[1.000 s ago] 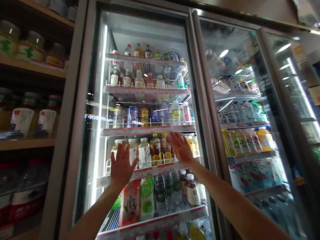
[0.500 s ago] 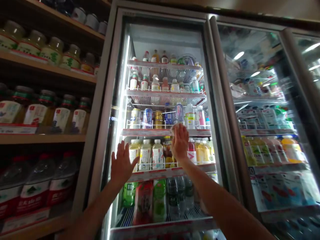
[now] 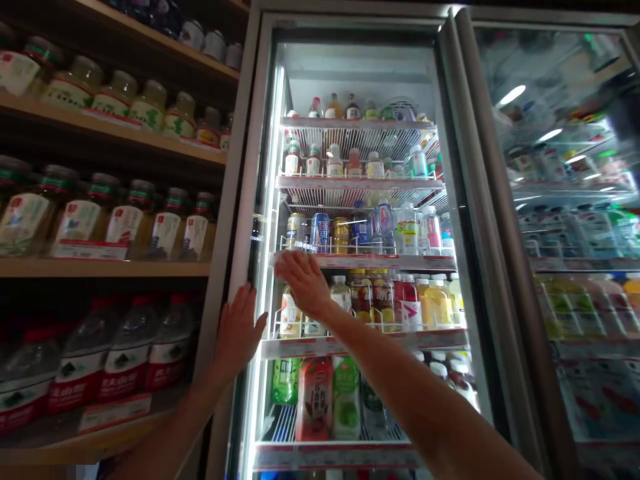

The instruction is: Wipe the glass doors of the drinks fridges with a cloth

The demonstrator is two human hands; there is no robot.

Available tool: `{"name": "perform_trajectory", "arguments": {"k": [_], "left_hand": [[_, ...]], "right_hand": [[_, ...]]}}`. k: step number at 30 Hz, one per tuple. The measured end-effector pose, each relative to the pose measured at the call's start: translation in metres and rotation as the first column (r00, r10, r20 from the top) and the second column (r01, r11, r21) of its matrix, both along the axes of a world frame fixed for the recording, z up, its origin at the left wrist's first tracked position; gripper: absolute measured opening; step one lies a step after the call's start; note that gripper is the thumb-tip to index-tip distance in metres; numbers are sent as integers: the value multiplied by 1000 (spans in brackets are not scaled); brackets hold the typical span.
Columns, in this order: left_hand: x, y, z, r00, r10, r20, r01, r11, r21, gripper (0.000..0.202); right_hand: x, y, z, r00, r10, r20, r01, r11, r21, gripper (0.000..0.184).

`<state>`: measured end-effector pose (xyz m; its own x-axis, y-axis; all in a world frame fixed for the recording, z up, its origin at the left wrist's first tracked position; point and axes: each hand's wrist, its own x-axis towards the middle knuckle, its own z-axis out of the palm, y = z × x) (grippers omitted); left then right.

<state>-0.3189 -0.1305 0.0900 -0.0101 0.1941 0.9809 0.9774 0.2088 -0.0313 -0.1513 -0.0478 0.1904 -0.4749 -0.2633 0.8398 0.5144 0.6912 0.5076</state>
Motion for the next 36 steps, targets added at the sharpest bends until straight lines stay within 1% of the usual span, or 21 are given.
{"name": "perform_trajectory", "arguments": {"k": [2,4,6,7,9,12,14,16,18,20,21,22,24,26,28,31,32,33,34,35,36], "left_hand": [[-6,-5,-3,1000,12,4,-12,1000,5,51],[-10,-10,-5,1000,12,-1,-12,1000,1,52],[-13,-15,-4,1000,7,-2,-7,1000,12,54],[-13,-18,-4,1000,3,2,-3,1000,26,54],[-13,-23,-3,1000,-10,10,10,998,60,54],[-10,-26,-7,1000,-28,3,28,998,64,54],[-3,-23,-12,999,-39,-18,40,998,44,55],[8,-15,-17,997,-53,-55,55,998,21,55],[24,-4,-21,991,-76,-107,76,997,0,53],[45,9,-23,979,-111,-169,111,994,-10,52],[56,16,-24,971,-133,-199,135,991,-7,51],[68,22,-24,962,-153,-225,157,988,-2,52],[92,34,-24,947,-182,-266,192,981,10,54],[114,44,-24,930,-208,-302,221,975,9,56],[134,52,-24,911,-234,-338,248,969,-3,57],[159,63,-24,897,-253,-363,264,964,-19,56],[166,66,-24,895,-253,-367,264,964,-22,55],[171,69,-25,892,-253,-374,262,965,-27,55],[176,72,-27,889,-252,-382,260,965,-34,56],[181,74,-30,885,-253,-390,258,965,-41,57],[184,76,-33,884,-255,-391,256,965,-49,57]], "right_hand": [[-14,-9,4,998,-23,66,24,999,-23,49],[-25,-16,8,999,-51,6,51,994,-101,48],[-33,-21,-2,998,-54,-17,51,989,-141,47],[-34,-23,-14,999,-42,19,44,991,-130,47],[-30,-26,-53,989,-14,150,24,998,-65,46],[-4,-24,-114,938,-13,345,-8,998,60,42],[24,-14,-129,918,-41,395,-4,993,114,42],[59,1,-118,954,-91,285,71,994,82,46],[96,18,-97,984,-172,37,174,984,-43,52],[131,31,-85,953,-252,-167,227,962,-152,55],[147,35,-86,942,-271,-198,241,957,-164,55],[161,38,-92,945,-274,-179,251,957,-144,55],[184,41,-108,965,-260,-24,258,965,-41,53],[204,44,-114,957,-270,103,268,963,28,52],[225,50,-100,948,-315,44,316,949,-7,51],[259,66,-59,897,-395,-201,370,917,-151,51],[271,72,-51,880,-406,-247,370,912,-177,51],[282,78,-49,872,-406,-275,365,912,-187,51],[292,83,-56,871,-397,-291,356,916,-183,52],[300,87,-72,871,-385,-305,346,922,-175,52],[308,90,-95,871,-376,-316,340,926,-167,53]]}}
